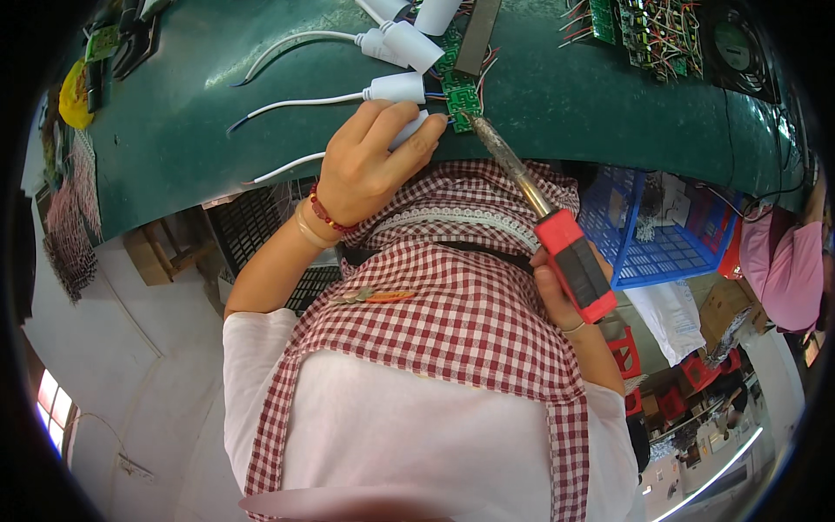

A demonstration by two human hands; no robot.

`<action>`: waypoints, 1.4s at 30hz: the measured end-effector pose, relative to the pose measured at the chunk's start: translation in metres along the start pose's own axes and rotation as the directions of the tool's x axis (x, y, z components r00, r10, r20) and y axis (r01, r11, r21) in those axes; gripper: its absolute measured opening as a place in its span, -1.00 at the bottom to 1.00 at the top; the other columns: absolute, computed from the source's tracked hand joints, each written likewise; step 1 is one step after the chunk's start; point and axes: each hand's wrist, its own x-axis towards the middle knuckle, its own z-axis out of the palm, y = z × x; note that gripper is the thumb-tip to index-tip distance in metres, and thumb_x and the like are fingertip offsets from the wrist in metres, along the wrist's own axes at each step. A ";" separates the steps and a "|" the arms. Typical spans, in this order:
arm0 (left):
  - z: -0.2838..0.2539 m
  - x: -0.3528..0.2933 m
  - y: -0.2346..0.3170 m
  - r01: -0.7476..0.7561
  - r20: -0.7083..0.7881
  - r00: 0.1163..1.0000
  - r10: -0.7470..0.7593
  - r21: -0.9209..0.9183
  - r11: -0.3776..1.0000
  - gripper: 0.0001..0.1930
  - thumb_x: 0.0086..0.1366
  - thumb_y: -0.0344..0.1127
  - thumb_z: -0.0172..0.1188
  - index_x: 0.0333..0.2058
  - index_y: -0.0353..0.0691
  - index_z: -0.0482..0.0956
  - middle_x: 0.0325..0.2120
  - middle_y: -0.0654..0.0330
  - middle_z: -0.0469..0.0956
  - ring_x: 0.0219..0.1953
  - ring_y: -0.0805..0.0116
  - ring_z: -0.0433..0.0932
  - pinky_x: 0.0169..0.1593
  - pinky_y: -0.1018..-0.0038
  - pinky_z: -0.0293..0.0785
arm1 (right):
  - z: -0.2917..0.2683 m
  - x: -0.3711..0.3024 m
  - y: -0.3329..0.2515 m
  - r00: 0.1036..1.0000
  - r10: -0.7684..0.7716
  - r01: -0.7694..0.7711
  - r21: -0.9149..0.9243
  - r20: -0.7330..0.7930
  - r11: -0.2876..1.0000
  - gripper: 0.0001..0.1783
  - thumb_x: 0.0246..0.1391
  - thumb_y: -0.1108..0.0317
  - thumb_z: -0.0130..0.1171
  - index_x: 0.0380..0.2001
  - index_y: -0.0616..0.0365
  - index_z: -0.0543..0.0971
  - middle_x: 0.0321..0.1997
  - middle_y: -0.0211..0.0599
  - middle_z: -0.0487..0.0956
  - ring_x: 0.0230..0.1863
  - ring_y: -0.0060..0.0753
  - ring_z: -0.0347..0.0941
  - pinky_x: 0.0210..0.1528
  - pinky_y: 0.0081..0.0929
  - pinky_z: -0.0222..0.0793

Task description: The person attaches electrical components to a green circuit board using a soldering iron.

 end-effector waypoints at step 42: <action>-0.004 0.003 0.001 -0.042 -0.038 0.998 0.046 0.090 0.995 -0.63 -0.18 -0.41 0.23 -0.27 -0.10 0.66 -0.31 0.19 0.48 -0.33 0.29 0.49 -0.34 0.46 0.50 | -0.001 -0.007 0.008 0.993 0.102 -0.100 -0.055 0.051 0.994 -0.50 0.14 0.14 0.15 0.02 0.28 0.37 -0.26 -0.28 0.50 -0.37 -0.57 0.38 -0.35 -0.61 0.32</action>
